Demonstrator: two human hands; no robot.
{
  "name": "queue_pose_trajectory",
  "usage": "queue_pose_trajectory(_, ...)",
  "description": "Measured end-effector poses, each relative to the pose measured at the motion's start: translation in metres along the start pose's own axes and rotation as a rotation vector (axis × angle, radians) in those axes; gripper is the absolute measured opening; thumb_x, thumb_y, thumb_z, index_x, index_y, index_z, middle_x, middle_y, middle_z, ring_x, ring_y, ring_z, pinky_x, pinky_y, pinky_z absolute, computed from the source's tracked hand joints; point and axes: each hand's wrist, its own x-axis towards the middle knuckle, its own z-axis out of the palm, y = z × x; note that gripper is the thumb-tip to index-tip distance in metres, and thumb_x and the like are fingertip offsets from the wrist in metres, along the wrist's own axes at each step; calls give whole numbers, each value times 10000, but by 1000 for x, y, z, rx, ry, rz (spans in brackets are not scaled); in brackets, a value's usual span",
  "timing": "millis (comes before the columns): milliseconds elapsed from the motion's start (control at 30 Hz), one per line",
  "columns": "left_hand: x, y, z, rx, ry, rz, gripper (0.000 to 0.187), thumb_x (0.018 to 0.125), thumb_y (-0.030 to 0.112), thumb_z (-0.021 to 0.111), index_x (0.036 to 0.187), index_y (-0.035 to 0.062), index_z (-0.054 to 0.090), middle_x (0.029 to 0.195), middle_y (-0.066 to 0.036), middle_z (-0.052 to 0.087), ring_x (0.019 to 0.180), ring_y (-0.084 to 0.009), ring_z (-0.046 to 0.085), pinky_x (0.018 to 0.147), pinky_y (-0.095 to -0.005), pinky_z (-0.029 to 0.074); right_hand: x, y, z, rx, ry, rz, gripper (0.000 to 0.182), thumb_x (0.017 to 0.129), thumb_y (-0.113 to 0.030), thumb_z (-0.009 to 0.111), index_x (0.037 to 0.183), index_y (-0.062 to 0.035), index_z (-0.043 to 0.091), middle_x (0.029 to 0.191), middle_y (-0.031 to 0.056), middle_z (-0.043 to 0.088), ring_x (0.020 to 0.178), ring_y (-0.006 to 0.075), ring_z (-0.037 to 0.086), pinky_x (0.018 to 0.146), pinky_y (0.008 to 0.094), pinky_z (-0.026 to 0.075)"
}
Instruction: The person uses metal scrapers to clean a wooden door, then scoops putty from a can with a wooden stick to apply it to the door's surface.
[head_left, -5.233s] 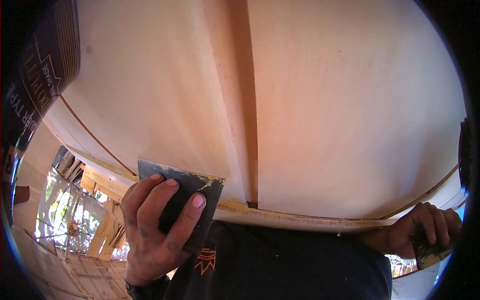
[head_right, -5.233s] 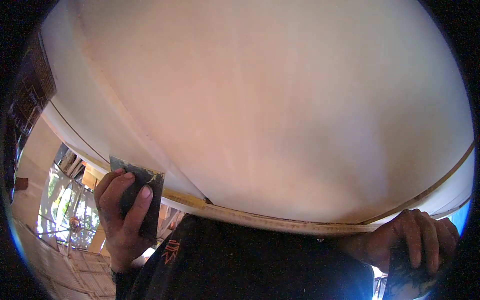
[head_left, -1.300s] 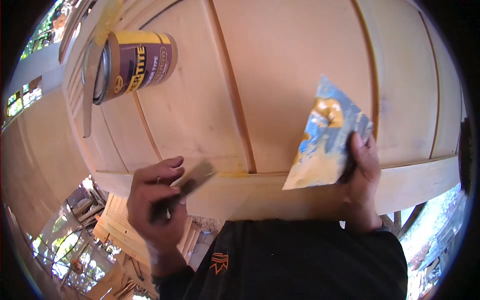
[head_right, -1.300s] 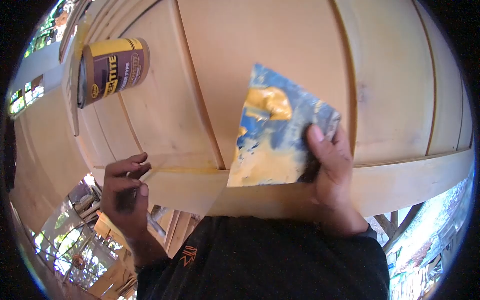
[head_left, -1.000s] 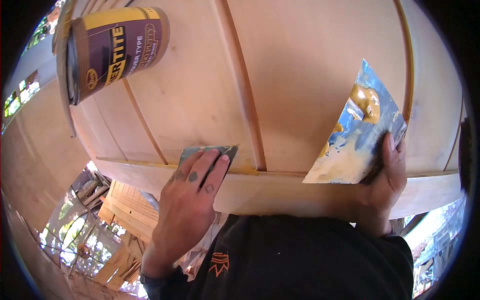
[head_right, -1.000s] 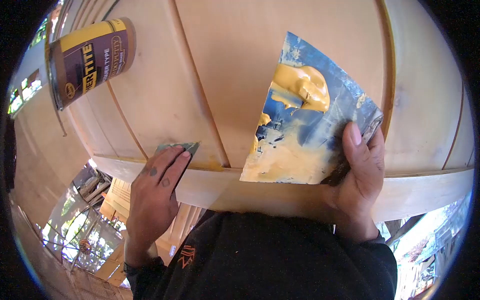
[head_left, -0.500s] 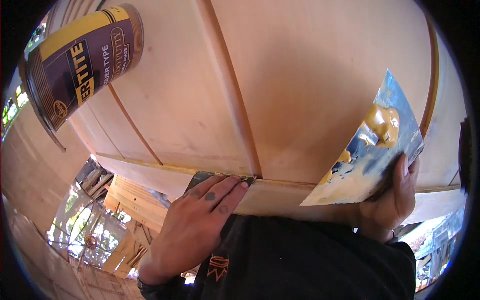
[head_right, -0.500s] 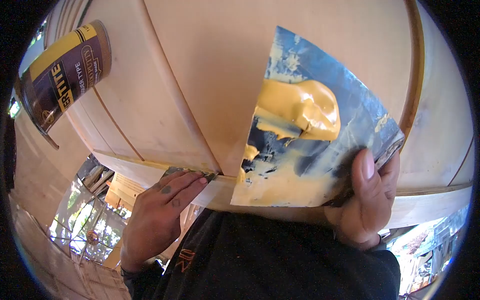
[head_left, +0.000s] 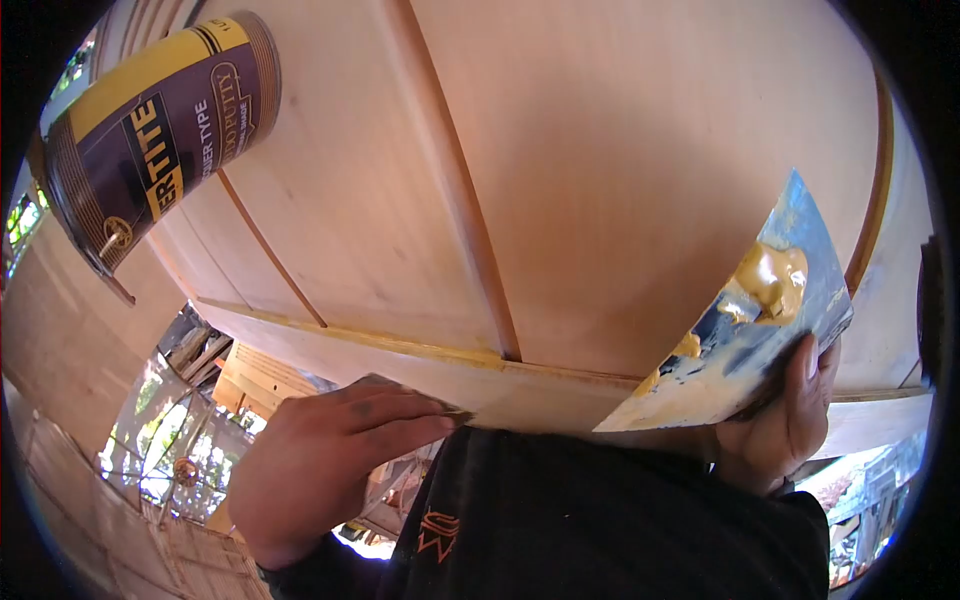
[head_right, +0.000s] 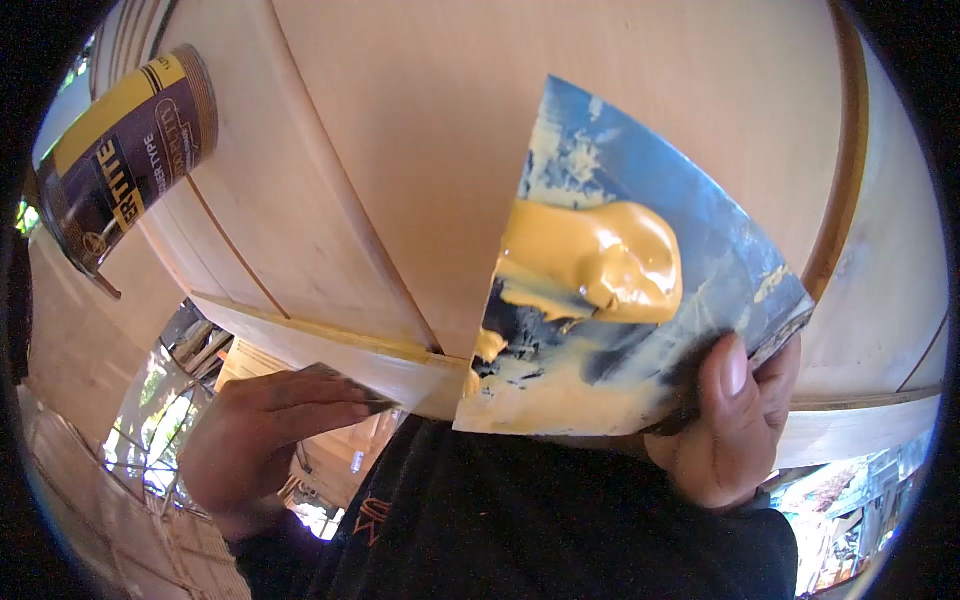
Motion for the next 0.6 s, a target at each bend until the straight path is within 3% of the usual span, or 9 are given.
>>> queue_pose_trajectory(67, -14, 6, -9, -2, 93, -75, 372, 625, -98, 539, 952, 34, 657, 999, -124, 645, 967, -288, 618, 812, -352, 511, -1, -1, 0, 62, 9, 10, 379, 941, -164, 418, 1224, 87, 420, 1190, 234, 506, 1065, 250, 549, 936, 347, 435)
queue_pose_trajectory(167, -25, 14, -9, -19, 393, -196, 380, 634, -122, 533, 970, 13, 648, 999, -177, 640, 965, -306, 623, 837, -348, 496, -3, 1, 0, 33, 20, 12, 418, 905, -199, 473, 1230, 54, 401, 1168, 205, 513, 1042, 253, 550, 911, 365, 445)
queue_pose_trajectory(300, -49, -16, 5, -24, 601, -171, 415, 638, -166, 492, 995, -13, 636, 996, -224, 632, 943, -313, 634, 851, -352, 482, -8, -1, -2, -89, 90, 24, 489, 857, -245, 548, 1237, 9, 375, 1139, 166, 522, 1012, 256, 550, 877, 390, 458)
queue_pose_trajectory(433, -57, -36, 34, 40, 593, -247, 422, 672, -172, 459, 1011, 4, 638, 1035, -182, 632, 996, -307, 611, 861, -358, 479, -11, -6, 4, -408, 448, 188, 574, 808, -291, 622, 1244, -35, 350, 1109, 128, 530, 982, 259, 551, 844, 415, 472)
queue_pose_trajectory(500, -60, -43, 46, -6, 580, -244, 421, 676, -160, 459, 1014, 14, 641, 1044, -151, 633, 1028, -317, 592, 880, -371, 470, -10, -3, -9, -235, 99, 70, 460, 886, -238, 512, 1250, 17, 394, 1190, 167, 494, 1059, 263, 524, 883, 387, 445)
queue_pose_trajectory(600, -62, -48, 57, 8, 607, -204, 424, 680, -147, 474, 1025, 34, 641, 1053, -139, 631, 1039, -322, 583, 885, -385, 467, -9, 3, -11, -112, -113, -9, 420, 922, -208, 464, 1256, 41, 411, 1225, 181, 479, 1098, 262, 510, 909, 370, 426)
